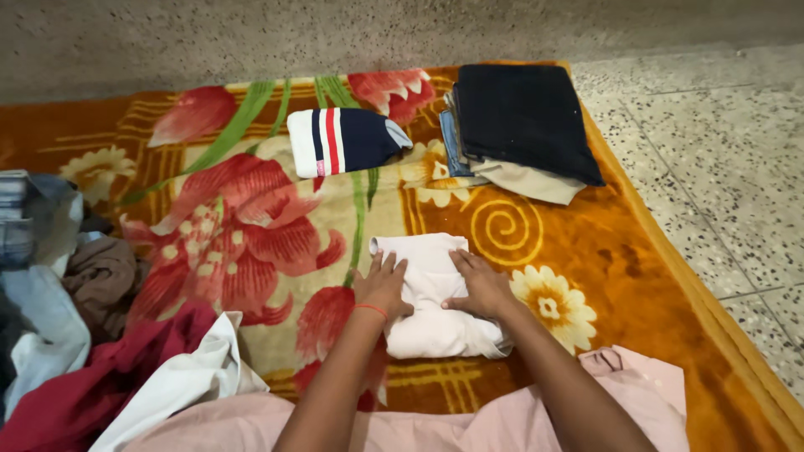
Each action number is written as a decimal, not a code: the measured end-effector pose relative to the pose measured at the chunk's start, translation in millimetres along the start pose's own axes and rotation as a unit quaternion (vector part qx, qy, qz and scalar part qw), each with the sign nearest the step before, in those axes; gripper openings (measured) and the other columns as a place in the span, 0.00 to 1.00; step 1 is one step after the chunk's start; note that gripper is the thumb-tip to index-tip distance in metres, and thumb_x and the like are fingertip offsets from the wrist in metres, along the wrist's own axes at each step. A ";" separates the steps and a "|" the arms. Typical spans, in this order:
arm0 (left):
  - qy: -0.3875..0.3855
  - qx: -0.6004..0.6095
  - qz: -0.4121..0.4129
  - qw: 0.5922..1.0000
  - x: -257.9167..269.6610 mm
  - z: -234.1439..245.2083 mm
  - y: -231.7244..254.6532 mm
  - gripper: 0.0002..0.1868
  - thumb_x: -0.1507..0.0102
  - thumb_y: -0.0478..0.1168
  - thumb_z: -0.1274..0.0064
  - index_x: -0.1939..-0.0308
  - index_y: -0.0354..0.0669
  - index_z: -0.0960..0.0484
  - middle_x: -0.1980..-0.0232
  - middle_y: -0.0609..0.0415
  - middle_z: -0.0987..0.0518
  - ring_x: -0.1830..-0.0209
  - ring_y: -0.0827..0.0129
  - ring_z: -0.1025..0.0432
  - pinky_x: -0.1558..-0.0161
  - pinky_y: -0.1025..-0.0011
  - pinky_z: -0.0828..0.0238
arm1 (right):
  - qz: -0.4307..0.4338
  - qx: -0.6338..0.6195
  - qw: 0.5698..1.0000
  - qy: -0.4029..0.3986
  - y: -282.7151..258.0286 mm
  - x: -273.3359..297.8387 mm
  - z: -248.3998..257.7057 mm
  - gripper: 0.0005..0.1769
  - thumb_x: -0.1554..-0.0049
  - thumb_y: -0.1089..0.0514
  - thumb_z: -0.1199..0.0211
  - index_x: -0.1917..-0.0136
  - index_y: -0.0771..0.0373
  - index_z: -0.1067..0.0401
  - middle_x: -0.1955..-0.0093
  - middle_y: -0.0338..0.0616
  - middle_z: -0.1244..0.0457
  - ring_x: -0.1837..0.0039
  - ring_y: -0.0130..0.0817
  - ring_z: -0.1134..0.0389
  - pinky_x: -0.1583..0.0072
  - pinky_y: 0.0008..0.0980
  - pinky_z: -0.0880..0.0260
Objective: The person folds a white t-shirt on a floral mat, smoothing and aligning the fabric before folding it into a compact rectangle. The folded shirt is placed on top of other folded clothes.
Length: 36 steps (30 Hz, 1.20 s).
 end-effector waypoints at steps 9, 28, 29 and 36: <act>0.080 0.066 -0.038 0.994 -9.9 -9.0 -15.8 0.34 0.50 0.52 0.33 0.42 0.51 0.26 0.38 0.55 0.24 0.32 0.59 0.35 0.37 0.48 0.36 | 0.025 0.009 0.999 0.032 -7.5 -12.7 14.8 0.43 0.61 0.38 0.22 0.35 0.55 0.26 0.34 0.44 0.35 0.28 0.47 0.41 0.32 0.53 0.39; 0.119 0.119 0.032 0.985 21.6 -55.9 7.4 0.38 0.34 0.59 0.57 0.21 0.57 0.48 0.17 0.56 0.53 0.17 0.59 0.62 0.27 0.33 0.67 | 0.009 0.031 0.970 0.242 -12.2 -7.2 5.9 0.33 0.42 0.39 0.42 0.32 0.62 0.31 0.29 0.52 0.39 0.22 0.50 0.46 0.26 0.62 0.51; 0.148 0.130 0.039 0.980 19.4 -60.7 4.4 0.39 0.34 0.59 0.57 0.21 0.58 0.48 0.17 0.56 0.53 0.17 0.59 0.62 0.26 0.34 0.68 | 0.053 0.038 0.954 0.292 -23.9 -3.8 1.1 0.33 0.41 0.41 0.44 0.30 0.63 0.32 0.27 0.51 0.40 0.19 0.48 0.48 0.23 0.63 0.54; 0.126 0.074 0.042 0.988 0.4 -78.6 -7.3 0.38 0.34 0.61 0.60 0.22 0.61 0.47 0.16 0.59 0.54 0.17 0.64 0.64 0.25 0.37 0.72 | 0.201 -0.003 0.969 0.144 -69.9 1.2 -62.0 0.45 0.37 0.31 0.56 0.19 0.63 0.52 0.16 0.52 0.57 0.15 0.44 0.62 0.22 0.62 0.73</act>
Point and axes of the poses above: each hand's wrist, its own x-axis away from the middle knuckle, its own z-axis out of the back of the hand, y = z × x, the point moved 3 cm from there along -x, towards the middle knuckle
